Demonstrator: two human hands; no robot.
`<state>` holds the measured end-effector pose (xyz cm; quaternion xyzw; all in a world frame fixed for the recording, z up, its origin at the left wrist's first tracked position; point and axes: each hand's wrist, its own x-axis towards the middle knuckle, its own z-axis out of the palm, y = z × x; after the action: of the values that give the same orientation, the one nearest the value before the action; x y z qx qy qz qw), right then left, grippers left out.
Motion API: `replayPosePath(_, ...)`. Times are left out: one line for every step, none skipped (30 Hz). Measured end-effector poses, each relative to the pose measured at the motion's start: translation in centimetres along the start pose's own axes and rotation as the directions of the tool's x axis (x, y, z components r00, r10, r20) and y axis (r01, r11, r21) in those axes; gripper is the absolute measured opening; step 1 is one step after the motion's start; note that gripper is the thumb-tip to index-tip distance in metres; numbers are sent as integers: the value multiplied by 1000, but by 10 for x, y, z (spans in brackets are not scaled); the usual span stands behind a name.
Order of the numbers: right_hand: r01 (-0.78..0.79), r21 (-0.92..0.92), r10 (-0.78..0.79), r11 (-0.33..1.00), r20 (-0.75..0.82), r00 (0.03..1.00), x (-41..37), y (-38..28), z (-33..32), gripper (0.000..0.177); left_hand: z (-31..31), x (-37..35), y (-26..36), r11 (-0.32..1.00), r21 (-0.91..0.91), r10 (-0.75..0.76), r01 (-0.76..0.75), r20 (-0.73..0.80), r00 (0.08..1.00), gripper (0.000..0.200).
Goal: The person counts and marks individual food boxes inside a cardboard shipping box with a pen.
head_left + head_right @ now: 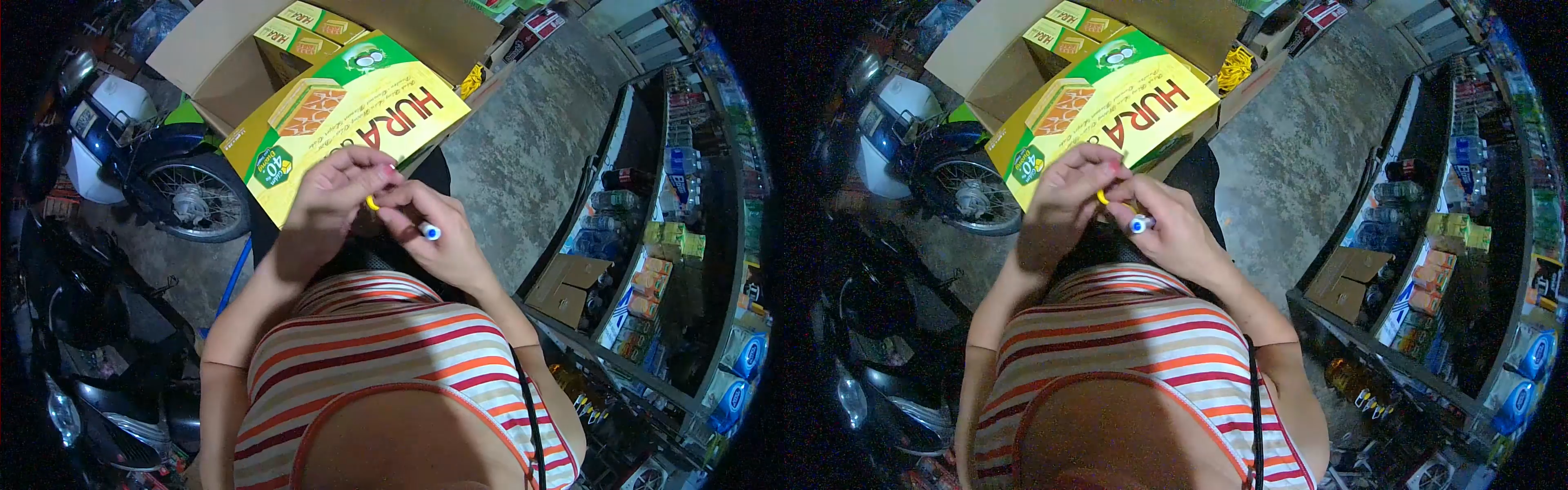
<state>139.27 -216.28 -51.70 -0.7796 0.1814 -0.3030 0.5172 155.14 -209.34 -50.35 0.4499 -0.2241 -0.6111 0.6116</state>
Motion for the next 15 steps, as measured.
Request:
replayPosePath(65, 16, -64, 998, -54, 996, 1, 0, -1, 18, 4, -1, 15, 998, 24, 57, -56, -62, 996, 19)
replayPosePath(63, 14, -62, 998, -53, 997, 1, 0, -7, 18, 6, -2, 31, 993, 50, 113, -108, -122, 986, 20)
replayPosePath(59, 117, -44, 991, -129, 991, 1, 0, -17, 23, -5, 0, 51, 973, 121, 206, -196, -75, 976, 20)
replayPosePath(64, 219, -19, 974, -202, 979, 1, 1, -27, 30, -13, 1, 72, 940, 188, 295, -286, -21, 955, 20)
replayPosePath(126, 129, -79, 984, -323, 943, 6, 8, -36, 37, -6, -3, 95, 838, 430, 401, -335, -70, 914, 19)
replayPosePath(179, 33, -147, 983, -435, 888, 10, 16, -45, 44, 1, -5, 112, 680, 650, 510, -339, -88, 856, 19)
replayPosePath(62, 91, -13, 994, -463, 886, 5, 20, -54, 47, 4, -3, 117, 677, 653, 512, -340, -86, 854, 19)
replayPosePath(-52, 154, 121, 987, -482, 868, 1, 23, -62, 50, 8, 2, 121, 585, 709, 527, -393, 35, 849, 18)
replayPosePath(-123, 261, 243, 958, -501, 831, 2, 24, -68, 43, 12, 8, 123, 488, 751, 524, -446, 157, 837, 18)
replayPosePath(-120, 263, 242, 957, -500, 832, 5, 32, -70, 43, 10, 21, 114, 430, 772, 484, -467, 240, 842, 16)
replayPosePath(-26, 19, 32, 999, -506, 862, 9, 44, -72, 39, 5, 37, 99, 367, 815, 429, -448, 278, 859, 16)
replayPosePath(76, -225, -175, 971, -461, 870, 12, 51, -73, 35, -1, 53, 82, 298, 852, 370, -431, 312, 875, 16)
replayPosePath(-9, -155, -62, 988, -446, 893, 13, 45, -69, 28, -2, 66, 66, 399, 864, 266, -308, 213, 940, 16)
replayPosePath(-8, -154, -62, 988, -449, 891, 17, 49, -68, 28, -2, 77, 51, 482, 859, 147, -173, 116, 982, 17)
replayPosePath(-88, -127, 29, 988, -405, 914, 21, 57, -66, 27, -3, 86, 40, 478, 861, 142, -174, 119, 983, 17)
